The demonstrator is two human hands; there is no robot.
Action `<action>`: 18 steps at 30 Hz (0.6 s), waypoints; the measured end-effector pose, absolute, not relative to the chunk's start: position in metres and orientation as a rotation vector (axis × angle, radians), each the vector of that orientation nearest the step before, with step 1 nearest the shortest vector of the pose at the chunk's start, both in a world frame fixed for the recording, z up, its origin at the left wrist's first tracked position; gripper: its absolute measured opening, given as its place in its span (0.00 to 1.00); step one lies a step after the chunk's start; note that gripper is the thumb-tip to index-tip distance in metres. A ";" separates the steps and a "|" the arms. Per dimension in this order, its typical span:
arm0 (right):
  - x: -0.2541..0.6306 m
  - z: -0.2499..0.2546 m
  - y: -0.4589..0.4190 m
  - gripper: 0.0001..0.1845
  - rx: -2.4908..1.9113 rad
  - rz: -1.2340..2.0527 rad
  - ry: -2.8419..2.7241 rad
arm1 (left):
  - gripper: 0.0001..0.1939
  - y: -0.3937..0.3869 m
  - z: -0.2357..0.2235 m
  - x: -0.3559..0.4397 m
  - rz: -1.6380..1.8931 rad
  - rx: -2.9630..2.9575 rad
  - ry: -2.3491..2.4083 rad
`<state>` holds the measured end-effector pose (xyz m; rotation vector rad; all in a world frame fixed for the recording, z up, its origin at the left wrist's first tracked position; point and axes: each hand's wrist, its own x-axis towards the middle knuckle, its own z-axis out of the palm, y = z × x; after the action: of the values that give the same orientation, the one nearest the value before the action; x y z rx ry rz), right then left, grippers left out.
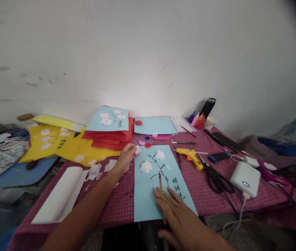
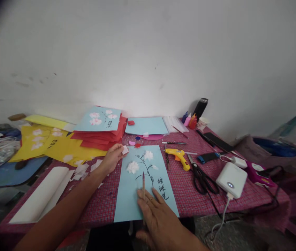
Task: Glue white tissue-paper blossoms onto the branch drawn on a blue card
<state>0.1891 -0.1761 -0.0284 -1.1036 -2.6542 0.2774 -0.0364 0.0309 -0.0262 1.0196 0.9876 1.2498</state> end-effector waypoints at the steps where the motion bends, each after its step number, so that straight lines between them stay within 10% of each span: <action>1: 0.188 -0.026 -0.175 0.45 -1.111 0.287 -2.653 | 0.12 0.031 -0.027 -0.036 1.248 1.032 0.989; 18: 0.228 0.047 -0.018 0.20 -1.754 0.105 -2.204 | 0.08 0.034 -0.037 -0.037 1.208 1.233 0.979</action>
<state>0.2279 -0.0184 0.0468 -1.7537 -2.2040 0.1054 -0.0371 0.0336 -0.0367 1.2331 0.9787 1.2082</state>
